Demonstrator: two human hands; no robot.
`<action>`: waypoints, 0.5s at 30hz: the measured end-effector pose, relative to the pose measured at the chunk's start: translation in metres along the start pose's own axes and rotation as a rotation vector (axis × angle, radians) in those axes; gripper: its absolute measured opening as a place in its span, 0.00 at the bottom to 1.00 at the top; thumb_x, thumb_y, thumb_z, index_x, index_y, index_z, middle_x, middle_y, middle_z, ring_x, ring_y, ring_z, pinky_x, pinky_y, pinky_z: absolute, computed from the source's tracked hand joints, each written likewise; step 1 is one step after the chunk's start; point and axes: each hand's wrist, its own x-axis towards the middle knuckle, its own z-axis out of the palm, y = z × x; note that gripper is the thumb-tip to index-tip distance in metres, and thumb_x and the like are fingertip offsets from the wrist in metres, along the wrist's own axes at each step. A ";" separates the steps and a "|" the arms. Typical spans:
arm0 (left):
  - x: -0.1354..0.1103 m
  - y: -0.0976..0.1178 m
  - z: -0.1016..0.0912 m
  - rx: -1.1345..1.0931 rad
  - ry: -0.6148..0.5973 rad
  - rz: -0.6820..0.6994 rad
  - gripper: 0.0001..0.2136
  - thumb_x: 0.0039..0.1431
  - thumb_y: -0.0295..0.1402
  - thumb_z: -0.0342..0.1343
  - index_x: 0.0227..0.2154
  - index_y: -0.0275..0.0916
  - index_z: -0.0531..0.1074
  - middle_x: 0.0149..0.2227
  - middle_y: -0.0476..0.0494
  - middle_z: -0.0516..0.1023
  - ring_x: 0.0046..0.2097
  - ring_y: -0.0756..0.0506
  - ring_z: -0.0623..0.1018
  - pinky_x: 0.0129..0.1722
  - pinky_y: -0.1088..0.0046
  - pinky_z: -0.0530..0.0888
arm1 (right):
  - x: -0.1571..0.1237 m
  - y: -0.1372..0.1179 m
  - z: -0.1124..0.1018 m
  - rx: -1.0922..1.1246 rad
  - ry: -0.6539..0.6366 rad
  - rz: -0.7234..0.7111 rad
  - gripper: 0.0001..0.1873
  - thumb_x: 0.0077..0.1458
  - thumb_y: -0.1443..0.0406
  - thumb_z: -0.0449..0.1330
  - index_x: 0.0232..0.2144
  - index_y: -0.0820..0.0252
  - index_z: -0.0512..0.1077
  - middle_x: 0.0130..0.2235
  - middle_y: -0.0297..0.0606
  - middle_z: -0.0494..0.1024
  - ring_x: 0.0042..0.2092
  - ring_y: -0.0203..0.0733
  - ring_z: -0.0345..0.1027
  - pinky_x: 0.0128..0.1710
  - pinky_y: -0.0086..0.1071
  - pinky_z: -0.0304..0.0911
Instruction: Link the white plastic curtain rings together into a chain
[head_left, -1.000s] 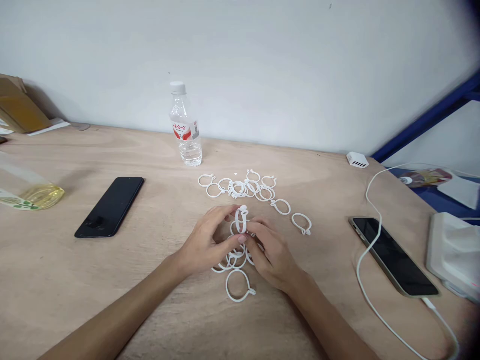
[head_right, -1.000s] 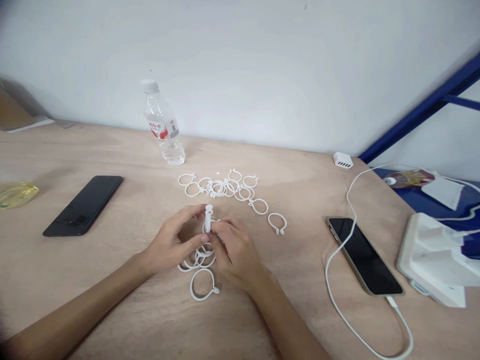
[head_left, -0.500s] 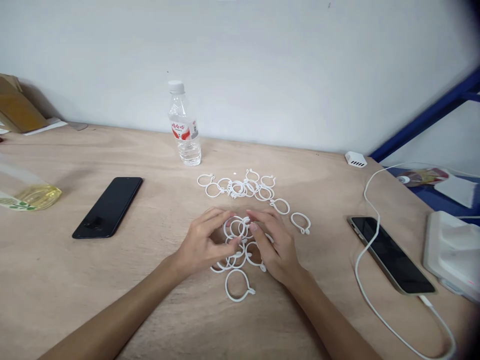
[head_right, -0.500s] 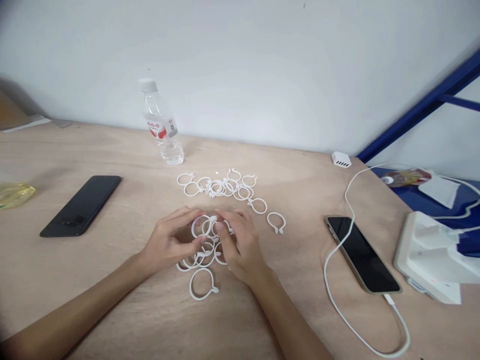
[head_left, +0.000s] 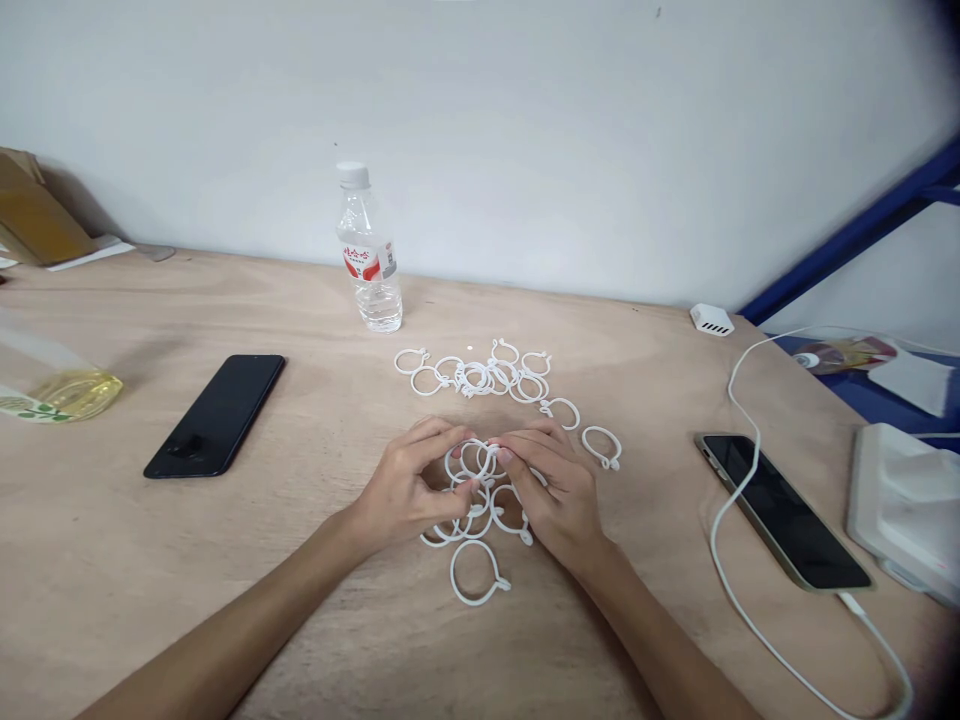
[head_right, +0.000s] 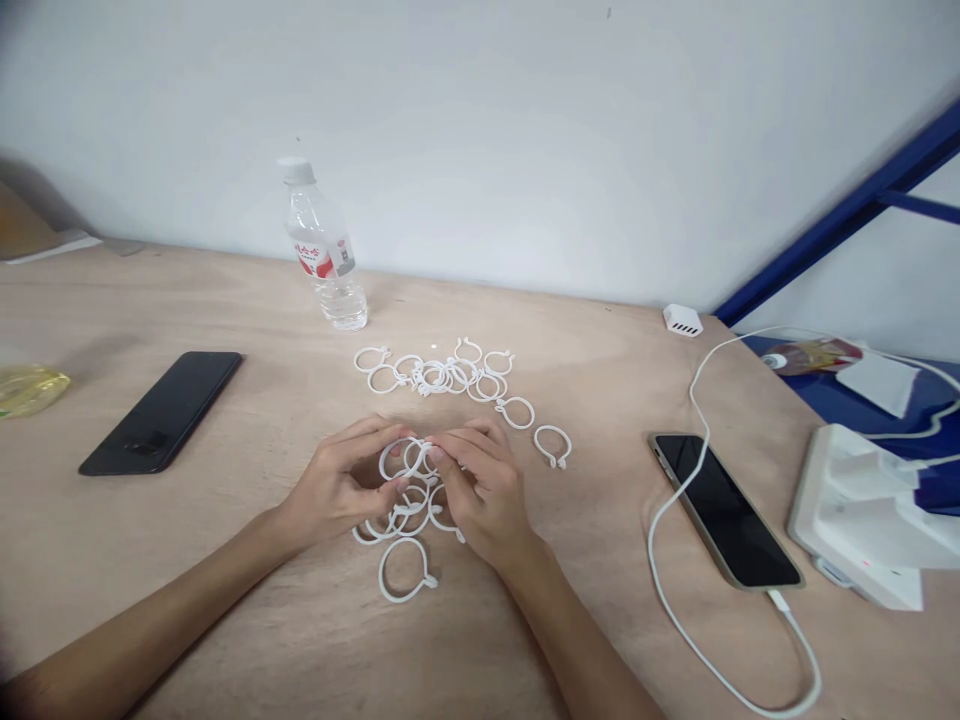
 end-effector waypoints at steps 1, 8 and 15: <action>0.000 0.000 0.000 -0.007 -0.004 -0.009 0.13 0.52 0.31 0.59 0.42 0.38 0.75 0.38 0.42 0.77 0.38 0.46 0.76 0.39 0.71 0.74 | 0.000 0.000 0.000 -0.004 0.000 -0.005 0.09 0.58 0.69 0.57 0.33 0.55 0.77 0.32 0.36 0.81 0.35 0.42 0.69 0.37 0.40 0.65; 0.001 0.002 -0.001 -0.022 -0.027 -0.037 0.12 0.52 0.30 0.59 0.41 0.36 0.75 0.37 0.42 0.76 0.37 0.46 0.76 0.39 0.72 0.74 | 0.001 0.002 0.000 0.025 -0.011 0.008 0.08 0.57 0.70 0.58 0.32 0.56 0.77 0.30 0.35 0.80 0.34 0.40 0.68 0.37 0.38 0.65; 0.001 0.000 0.001 0.028 -0.030 -0.058 0.14 0.53 0.32 0.59 0.44 0.37 0.74 0.41 0.40 0.78 0.42 0.43 0.77 0.43 0.67 0.74 | 0.002 0.008 -0.008 -0.015 0.026 0.084 0.08 0.58 0.67 0.56 0.30 0.56 0.75 0.30 0.36 0.79 0.35 0.42 0.70 0.40 0.39 0.64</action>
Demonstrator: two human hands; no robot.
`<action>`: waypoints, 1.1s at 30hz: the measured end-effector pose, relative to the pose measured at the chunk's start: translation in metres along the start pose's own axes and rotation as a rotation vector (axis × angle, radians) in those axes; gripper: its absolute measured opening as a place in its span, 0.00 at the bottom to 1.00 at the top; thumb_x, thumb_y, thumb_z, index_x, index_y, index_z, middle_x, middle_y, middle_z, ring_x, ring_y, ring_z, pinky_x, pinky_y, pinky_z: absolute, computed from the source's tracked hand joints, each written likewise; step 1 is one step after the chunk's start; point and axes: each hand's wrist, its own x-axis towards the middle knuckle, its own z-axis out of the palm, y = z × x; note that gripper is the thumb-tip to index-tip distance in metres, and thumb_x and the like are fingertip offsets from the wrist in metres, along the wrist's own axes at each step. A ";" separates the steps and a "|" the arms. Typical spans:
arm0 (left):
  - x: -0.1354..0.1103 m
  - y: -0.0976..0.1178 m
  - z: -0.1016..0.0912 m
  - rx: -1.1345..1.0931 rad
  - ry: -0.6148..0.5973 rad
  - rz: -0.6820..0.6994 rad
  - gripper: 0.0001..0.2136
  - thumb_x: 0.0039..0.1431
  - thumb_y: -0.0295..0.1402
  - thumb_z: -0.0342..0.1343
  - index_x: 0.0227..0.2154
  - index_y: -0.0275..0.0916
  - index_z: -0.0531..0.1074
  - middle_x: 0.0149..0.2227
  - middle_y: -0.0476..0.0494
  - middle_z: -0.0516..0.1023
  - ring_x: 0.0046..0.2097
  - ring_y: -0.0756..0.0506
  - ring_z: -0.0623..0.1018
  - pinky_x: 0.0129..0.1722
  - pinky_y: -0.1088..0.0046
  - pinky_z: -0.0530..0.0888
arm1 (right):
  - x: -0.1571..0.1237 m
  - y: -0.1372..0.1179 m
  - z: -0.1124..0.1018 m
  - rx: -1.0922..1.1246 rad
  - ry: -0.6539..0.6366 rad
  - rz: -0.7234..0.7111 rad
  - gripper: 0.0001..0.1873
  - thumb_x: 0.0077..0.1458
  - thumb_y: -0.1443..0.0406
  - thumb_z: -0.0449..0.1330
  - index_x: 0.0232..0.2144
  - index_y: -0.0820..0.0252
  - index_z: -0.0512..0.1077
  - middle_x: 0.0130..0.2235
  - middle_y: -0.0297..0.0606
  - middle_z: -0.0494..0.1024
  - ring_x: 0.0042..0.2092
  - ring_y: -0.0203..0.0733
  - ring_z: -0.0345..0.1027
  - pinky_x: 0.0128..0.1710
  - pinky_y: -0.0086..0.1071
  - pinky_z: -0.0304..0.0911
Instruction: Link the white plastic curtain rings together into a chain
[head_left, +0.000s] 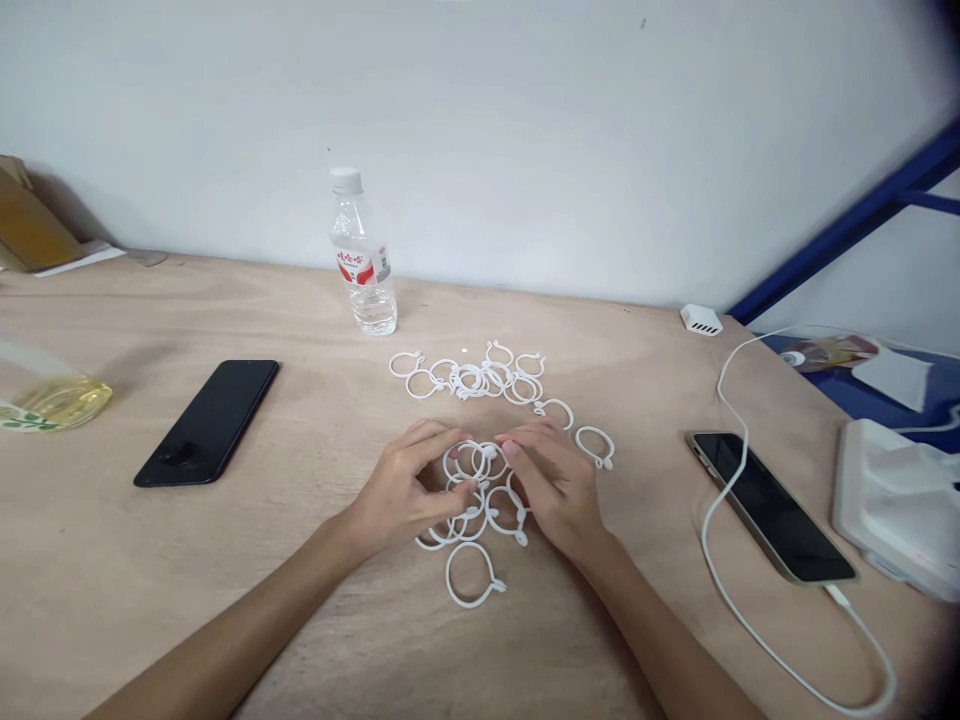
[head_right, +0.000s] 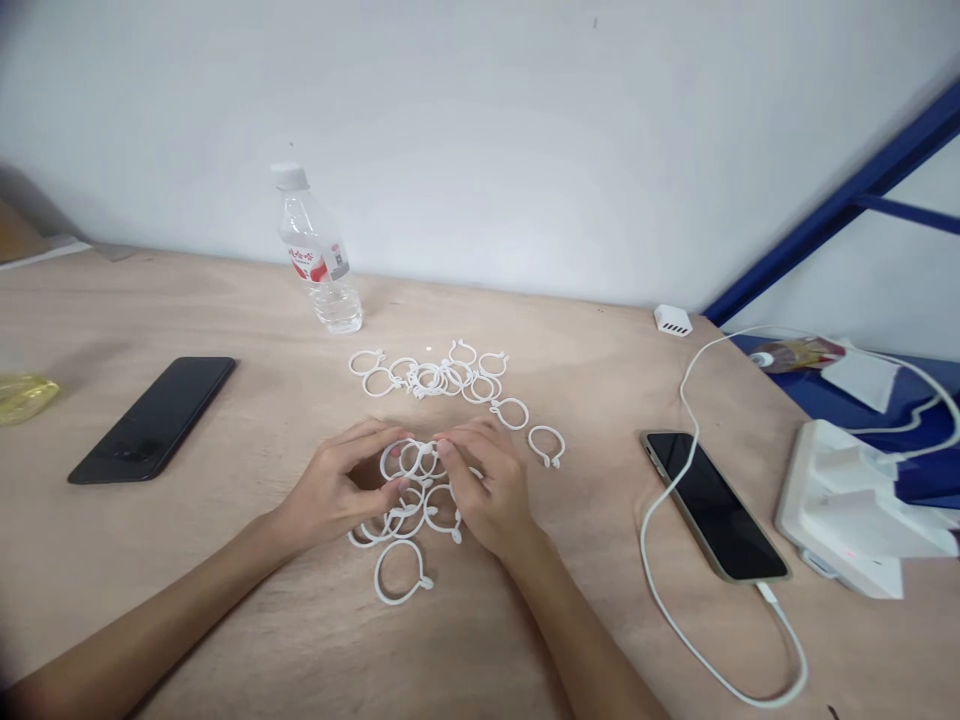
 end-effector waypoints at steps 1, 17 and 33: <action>0.000 -0.001 0.000 0.006 -0.004 -0.005 0.15 0.53 0.33 0.59 0.44 0.37 0.74 0.42 0.40 0.78 0.43 0.43 0.77 0.44 0.66 0.74 | 0.001 0.005 -0.004 -0.063 0.054 0.020 0.08 0.58 0.67 0.56 0.29 0.56 0.75 0.30 0.36 0.79 0.35 0.42 0.69 0.40 0.39 0.64; -0.003 -0.001 0.002 0.141 -0.157 0.023 0.23 0.50 0.29 0.60 0.51 0.39 0.72 0.51 0.37 0.71 0.53 0.39 0.71 0.54 0.57 0.69 | 0.005 0.027 -0.018 -0.487 0.153 0.164 0.09 0.57 0.62 0.56 0.30 0.59 0.74 0.28 0.37 0.72 0.34 0.44 0.63 0.39 0.40 0.58; -0.002 -0.004 0.004 -0.058 0.055 -0.008 0.28 0.54 0.36 0.62 0.58 0.42 0.62 0.47 0.40 0.75 0.47 0.42 0.74 0.50 0.62 0.71 | -0.001 -0.023 -0.003 0.559 -0.270 0.558 0.13 0.58 0.55 0.58 0.33 0.58 0.75 0.32 0.36 0.78 0.33 0.38 0.70 0.35 0.31 0.66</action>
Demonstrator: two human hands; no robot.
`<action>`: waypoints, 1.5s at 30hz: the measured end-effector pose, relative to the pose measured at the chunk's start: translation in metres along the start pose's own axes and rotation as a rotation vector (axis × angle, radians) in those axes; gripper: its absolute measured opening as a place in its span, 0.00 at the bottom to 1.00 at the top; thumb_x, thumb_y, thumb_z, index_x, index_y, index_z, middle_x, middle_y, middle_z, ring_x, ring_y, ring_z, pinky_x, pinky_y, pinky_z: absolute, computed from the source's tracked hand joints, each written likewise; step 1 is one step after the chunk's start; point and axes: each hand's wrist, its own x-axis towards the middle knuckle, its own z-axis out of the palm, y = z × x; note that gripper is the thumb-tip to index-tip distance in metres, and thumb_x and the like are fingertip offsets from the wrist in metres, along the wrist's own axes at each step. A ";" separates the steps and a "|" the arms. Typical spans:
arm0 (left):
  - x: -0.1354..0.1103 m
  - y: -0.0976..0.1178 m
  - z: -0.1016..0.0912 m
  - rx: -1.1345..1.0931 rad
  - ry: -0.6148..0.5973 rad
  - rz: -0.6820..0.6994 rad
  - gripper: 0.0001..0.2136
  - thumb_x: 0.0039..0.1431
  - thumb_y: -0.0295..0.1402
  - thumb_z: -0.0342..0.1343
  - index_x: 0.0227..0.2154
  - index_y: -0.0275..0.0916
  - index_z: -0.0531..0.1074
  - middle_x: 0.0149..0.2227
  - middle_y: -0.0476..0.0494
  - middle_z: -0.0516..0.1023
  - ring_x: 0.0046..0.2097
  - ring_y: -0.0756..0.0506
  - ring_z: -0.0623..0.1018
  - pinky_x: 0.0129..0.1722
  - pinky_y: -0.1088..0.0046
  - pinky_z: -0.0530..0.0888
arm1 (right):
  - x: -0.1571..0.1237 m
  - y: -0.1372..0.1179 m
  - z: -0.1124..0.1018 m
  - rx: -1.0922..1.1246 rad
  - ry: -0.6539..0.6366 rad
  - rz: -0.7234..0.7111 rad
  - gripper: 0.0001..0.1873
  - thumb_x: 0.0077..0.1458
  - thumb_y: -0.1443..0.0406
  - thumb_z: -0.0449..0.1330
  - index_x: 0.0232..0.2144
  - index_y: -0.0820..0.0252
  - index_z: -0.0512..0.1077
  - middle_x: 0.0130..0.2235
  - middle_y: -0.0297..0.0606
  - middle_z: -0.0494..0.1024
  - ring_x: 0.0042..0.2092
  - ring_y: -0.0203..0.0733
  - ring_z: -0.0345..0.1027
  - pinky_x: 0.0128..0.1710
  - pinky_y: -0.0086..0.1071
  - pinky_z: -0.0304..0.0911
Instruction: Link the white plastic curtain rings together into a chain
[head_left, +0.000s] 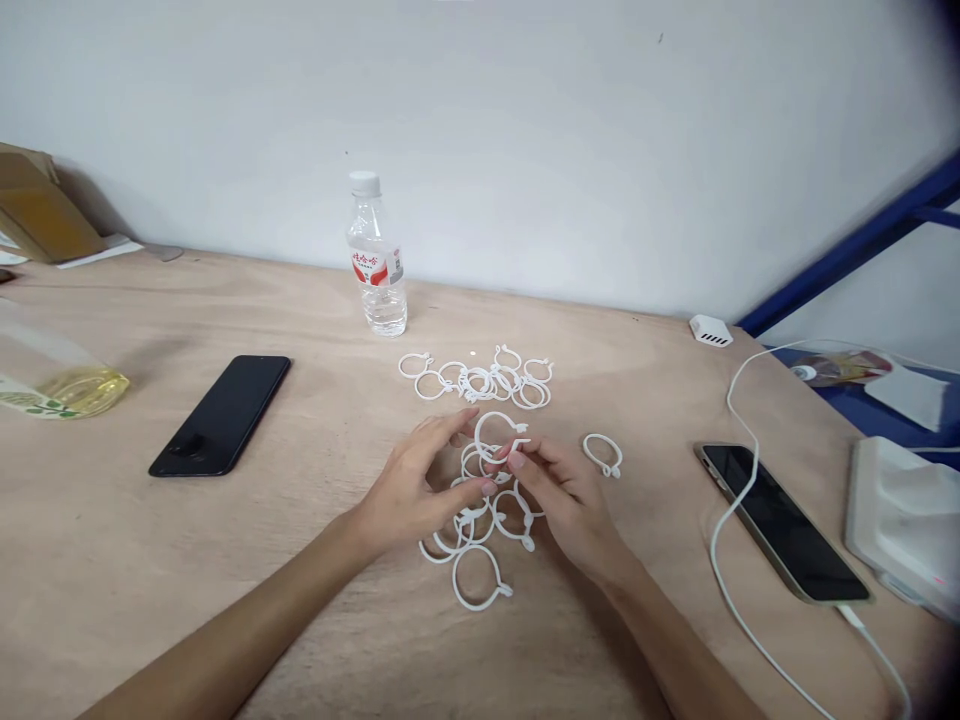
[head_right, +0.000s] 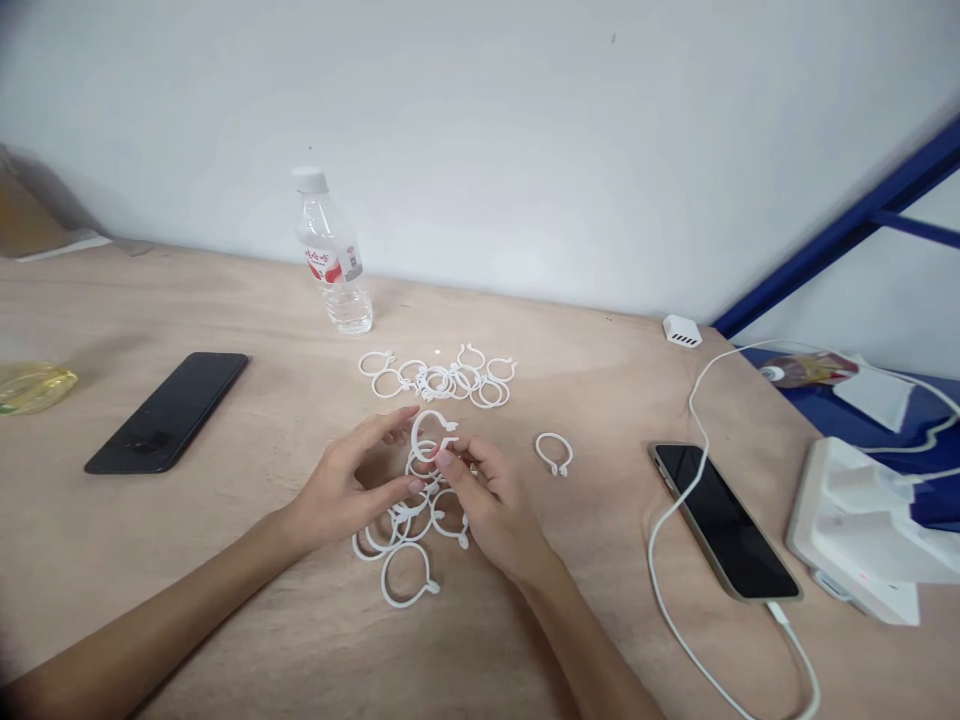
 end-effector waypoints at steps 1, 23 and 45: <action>-0.001 0.000 0.000 -0.014 0.003 0.008 0.29 0.54 0.36 0.62 0.58 0.42 0.62 0.46 0.40 0.76 0.46 0.43 0.75 0.48 0.63 0.72 | -0.001 -0.002 0.001 0.017 -0.030 0.015 0.14 0.58 0.55 0.57 0.33 0.58 0.75 0.31 0.36 0.77 0.32 0.37 0.69 0.34 0.30 0.65; 0.000 0.002 -0.001 0.145 0.127 0.222 0.14 0.55 0.36 0.61 0.42 0.35 0.73 0.31 0.44 0.77 0.33 0.47 0.74 0.34 0.71 0.73 | 0.008 0.010 -0.004 -0.225 0.142 -0.169 0.11 0.57 0.59 0.59 0.37 0.55 0.79 0.35 0.38 0.80 0.38 0.42 0.71 0.38 0.35 0.65; 0.003 0.010 -0.004 -0.017 -0.015 -0.052 0.10 0.55 0.36 0.60 0.37 0.36 0.75 0.33 0.45 0.78 0.34 0.47 0.76 0.36 0.72 0.72 | 0.006 0.011 -0.003 -0.272 0.140 -0.119 0.13 0.58 0.58 0.57 0.32 0.58 0.79 0.30 0.36 0.74 0.33 0.39 0.65 0.34 0.33 0.61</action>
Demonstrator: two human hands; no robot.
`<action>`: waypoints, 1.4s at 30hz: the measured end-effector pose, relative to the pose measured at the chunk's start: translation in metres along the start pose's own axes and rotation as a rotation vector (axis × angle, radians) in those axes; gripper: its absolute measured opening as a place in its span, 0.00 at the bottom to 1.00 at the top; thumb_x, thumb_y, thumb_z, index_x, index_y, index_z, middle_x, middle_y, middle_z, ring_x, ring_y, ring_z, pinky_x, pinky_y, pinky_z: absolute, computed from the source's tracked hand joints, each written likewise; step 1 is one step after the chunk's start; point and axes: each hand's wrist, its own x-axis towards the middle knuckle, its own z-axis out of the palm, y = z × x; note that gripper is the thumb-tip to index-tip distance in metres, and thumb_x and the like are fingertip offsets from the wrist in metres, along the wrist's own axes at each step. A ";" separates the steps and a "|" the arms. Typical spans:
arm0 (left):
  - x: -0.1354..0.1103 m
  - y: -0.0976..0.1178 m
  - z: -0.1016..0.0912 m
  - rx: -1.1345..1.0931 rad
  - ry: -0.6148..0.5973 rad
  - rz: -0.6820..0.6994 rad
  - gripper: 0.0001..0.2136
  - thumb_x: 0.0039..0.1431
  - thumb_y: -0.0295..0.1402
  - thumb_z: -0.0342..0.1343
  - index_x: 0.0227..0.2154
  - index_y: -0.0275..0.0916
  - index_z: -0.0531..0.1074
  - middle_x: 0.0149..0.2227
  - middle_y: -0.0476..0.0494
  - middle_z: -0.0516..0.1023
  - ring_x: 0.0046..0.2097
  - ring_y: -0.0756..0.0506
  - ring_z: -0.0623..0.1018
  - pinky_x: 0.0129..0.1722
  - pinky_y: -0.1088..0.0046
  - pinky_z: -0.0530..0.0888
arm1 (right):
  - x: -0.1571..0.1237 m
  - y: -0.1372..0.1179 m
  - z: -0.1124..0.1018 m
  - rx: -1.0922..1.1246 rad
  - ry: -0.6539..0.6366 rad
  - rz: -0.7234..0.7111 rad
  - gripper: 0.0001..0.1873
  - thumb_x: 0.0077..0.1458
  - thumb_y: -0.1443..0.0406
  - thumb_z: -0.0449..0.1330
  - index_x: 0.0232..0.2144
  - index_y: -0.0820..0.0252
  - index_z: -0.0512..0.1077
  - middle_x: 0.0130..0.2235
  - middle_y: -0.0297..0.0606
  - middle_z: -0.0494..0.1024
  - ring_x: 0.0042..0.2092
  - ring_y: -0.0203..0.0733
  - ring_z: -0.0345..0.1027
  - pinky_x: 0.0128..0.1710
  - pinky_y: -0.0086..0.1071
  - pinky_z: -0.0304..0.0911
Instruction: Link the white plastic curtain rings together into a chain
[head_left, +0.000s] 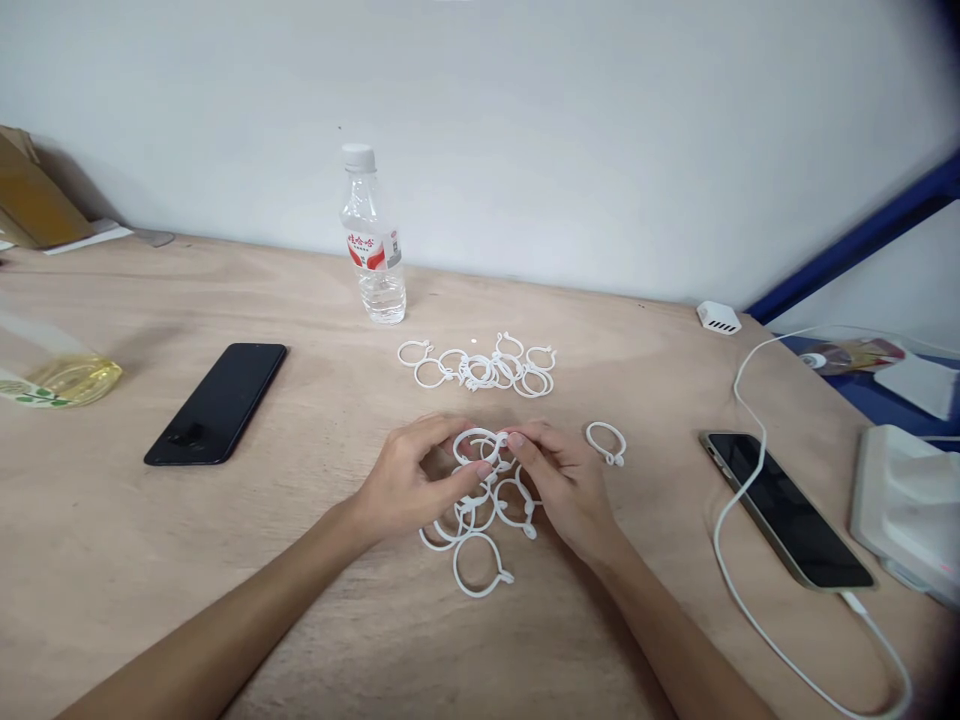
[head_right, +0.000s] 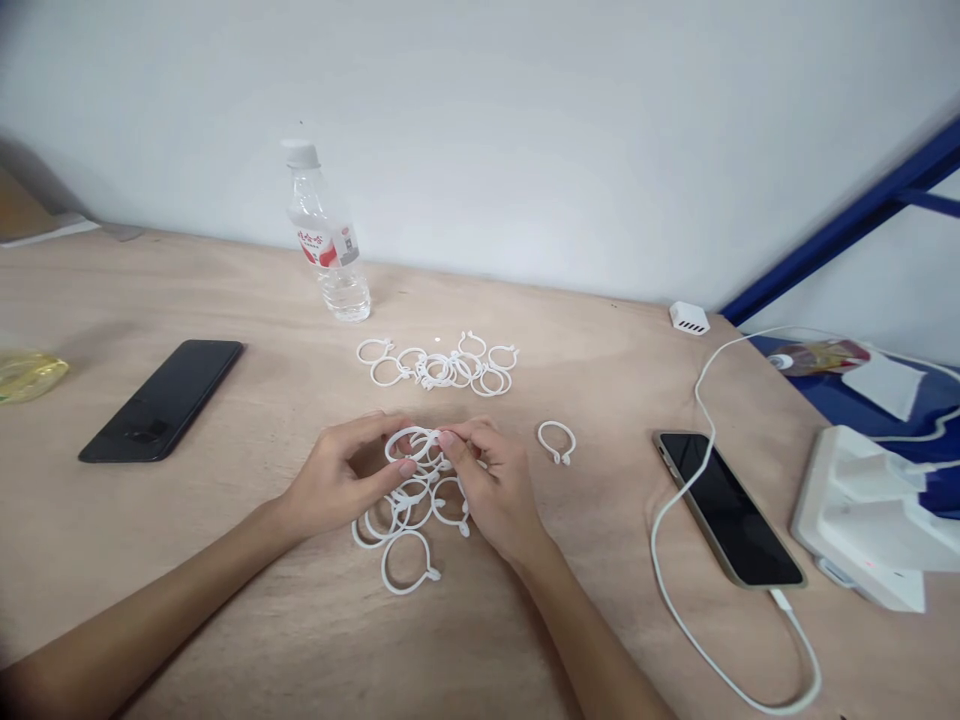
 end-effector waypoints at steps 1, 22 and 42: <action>0.000 0.000 0.000 -0.001 -0.005 -0.005 0.09 0.56 0.36 0.60 0.36 0.36 0.75 0.33 0.45 0.78 0.34 0.47 0.76 0.35 0.72 0.72 | 0.000 -0.001 0.000 -0.001 0.004 -0.001 0.13 0.57 0.58 0.57 0.31 0.58 0.79 0.29 0.36 0.74 0.33 0.39 0.65 0.34 0.33 0.61; 0.002 0.005 -0.005 -0.225 -0.128 -0.112 0.09 0.60 0.35 0.55 0.34 0.35 0.75 0.33 0.44 0.77 0.34 0.47 0.74 0.35 0.73 0.71 | 0.001 -0.002 0.002 0.066 0.019 0.042 0.14 0.54 0.57 0.60 0.25 0.59 0.78 0.28 0.35 0.73 0.31 0.38 0.66 0.30 0.31 0.61; 0.002 0.003 -0.006 -0.289 -0.188 -0.161 0.12 0.62 0.37 0.52 0.37 0.34 0.76 0.32 0.43 0.77 0.34 0.46 0.74 0.33 0.72 0.72 | -0.001 -0.003 0.005 0.015 0.050 -0.025 0.15 0.56 0.59 0.59 0.21 0.58 0.75 0.26 0.34 0.73 0.30 0.37 0.65 0.31 0.31 0.61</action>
